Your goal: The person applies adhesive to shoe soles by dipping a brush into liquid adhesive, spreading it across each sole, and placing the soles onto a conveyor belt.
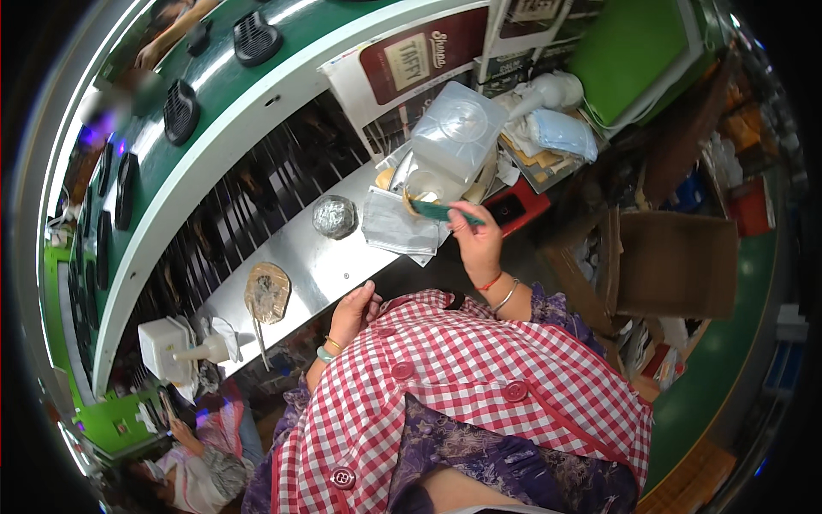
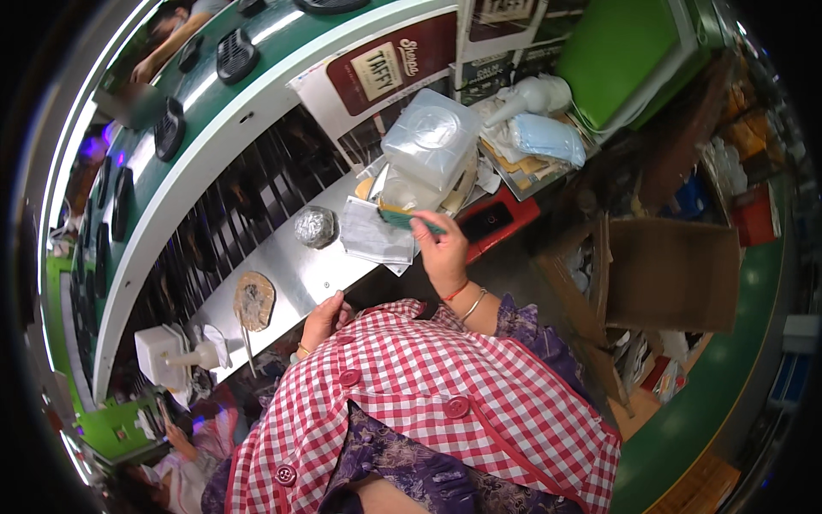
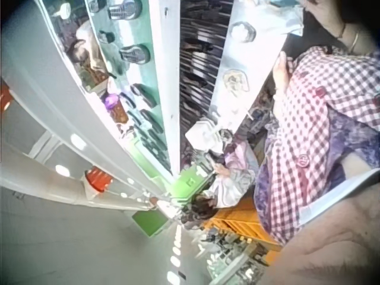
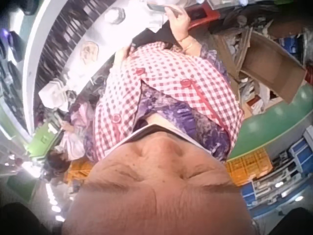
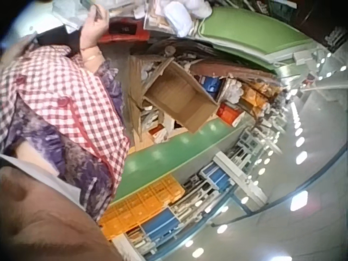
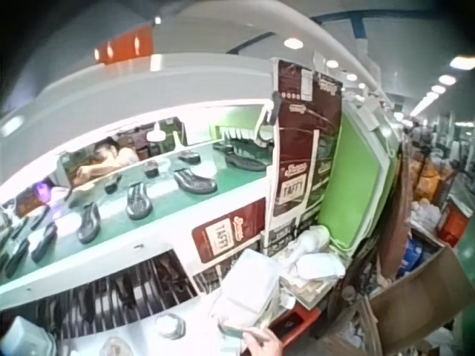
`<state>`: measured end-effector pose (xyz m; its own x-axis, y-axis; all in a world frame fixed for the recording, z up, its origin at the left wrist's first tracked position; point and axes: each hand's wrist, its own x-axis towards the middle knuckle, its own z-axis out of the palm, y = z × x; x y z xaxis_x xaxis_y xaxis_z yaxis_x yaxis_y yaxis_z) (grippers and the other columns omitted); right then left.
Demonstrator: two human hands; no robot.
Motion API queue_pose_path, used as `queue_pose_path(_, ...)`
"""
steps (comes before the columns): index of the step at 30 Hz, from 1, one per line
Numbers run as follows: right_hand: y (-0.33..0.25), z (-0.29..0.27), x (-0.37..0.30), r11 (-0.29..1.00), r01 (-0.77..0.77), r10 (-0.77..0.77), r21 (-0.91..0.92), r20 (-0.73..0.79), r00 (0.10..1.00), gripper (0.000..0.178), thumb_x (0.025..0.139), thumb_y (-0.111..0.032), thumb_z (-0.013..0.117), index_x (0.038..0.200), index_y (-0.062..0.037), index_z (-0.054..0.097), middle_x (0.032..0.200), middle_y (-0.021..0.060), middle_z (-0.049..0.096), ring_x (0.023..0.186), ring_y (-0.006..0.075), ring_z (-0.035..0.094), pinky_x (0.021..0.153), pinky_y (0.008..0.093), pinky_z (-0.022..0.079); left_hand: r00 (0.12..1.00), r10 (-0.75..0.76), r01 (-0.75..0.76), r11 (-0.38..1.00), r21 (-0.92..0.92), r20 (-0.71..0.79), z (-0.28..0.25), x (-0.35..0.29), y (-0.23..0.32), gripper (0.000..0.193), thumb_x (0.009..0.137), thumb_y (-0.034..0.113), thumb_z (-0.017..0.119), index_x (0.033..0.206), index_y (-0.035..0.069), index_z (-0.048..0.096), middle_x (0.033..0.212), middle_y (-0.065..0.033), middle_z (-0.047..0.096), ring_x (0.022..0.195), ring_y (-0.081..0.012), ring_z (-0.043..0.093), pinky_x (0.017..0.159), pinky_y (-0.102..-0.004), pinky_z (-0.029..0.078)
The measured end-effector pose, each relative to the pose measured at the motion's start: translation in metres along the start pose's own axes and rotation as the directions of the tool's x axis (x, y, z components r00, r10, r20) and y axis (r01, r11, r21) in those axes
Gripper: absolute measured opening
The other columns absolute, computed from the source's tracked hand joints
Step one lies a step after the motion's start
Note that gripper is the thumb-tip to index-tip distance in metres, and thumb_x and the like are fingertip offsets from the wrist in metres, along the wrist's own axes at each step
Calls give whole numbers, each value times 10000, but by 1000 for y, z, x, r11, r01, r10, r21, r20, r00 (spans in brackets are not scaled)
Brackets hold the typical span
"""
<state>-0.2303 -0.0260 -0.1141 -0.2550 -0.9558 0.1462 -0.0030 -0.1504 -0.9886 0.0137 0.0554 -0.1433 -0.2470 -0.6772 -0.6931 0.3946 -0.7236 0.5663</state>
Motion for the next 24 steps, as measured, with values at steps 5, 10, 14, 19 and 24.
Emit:
queue_pose_path(5, 8, -9, 31, 991, -67, 66, -117, -11, 998, 163, 849, -95, 644, 964, 21, 639, 836, 58, 636, 675, 112, 621, 614, 232, 487, 1000, 9, -6, 990, -141, 25, 7, 1, 0, 222, 903, 211, 572, 957, -3, 593, 717, -23, 570, 613, -91, 485, 586, -198, 407)
queue_pose_path(10, 45, -12, 53, 968, -198, 207, -152, 50, 977, 226, 838, -187, 668, 951, 10, 662, 787, 55, 642, 676, 111, 622, 599, 233, 477, 998, -1, 14, 979, -205, 67, 5, 0, -3, 218, 903, 158, 550, 1036, -12, 586, 874, -69, 596, 750, -115, 525, 715, -219, 455)
queue_pose_path(14, 74, -11, 61, 956, -216, 241, -197, 116, 964, 249, 812, -208, 690, 947, 0, 675, 747, 49, 644, 647, 100, 597, 575, 227, 449, 999, 1, 5, 982, -187, 36, -5, -2, -10, 246, 903, 170, 551, 1078, -1, 569, 923, -76, 599, 828, -129, 548, 765, -229, 459)
queue_pose_path(19, 84, -17, 68, 963, -233, 251, -134, 137, 958, 196, 799, -169, 686, 904, -4, 680, 703, 56, 644, 622, 95, 584, 584, 221, 443, 997, 50, -37, 974, -222, 53, -13, -4, -17, 278, 902, 190, 556, 1110, 5, 556, 932, -76, 602, 821, -135, 552, 774, -247, 463)
queue_pose_path(24, 70, -11, 68, 910, -357, 381, -208, 85, 921, 242, 786, -184, 709, 952, -17, 655, 709, 31, 630, 623, 86, 592, 528, 214, 446, 1000, 7, -11, 976, -218, -21, -22, -1, -24, 325, 879, 186, 575, 1129, -19, 542, 902, -96, 611, 792, -160, 556, 757, -269, 477)
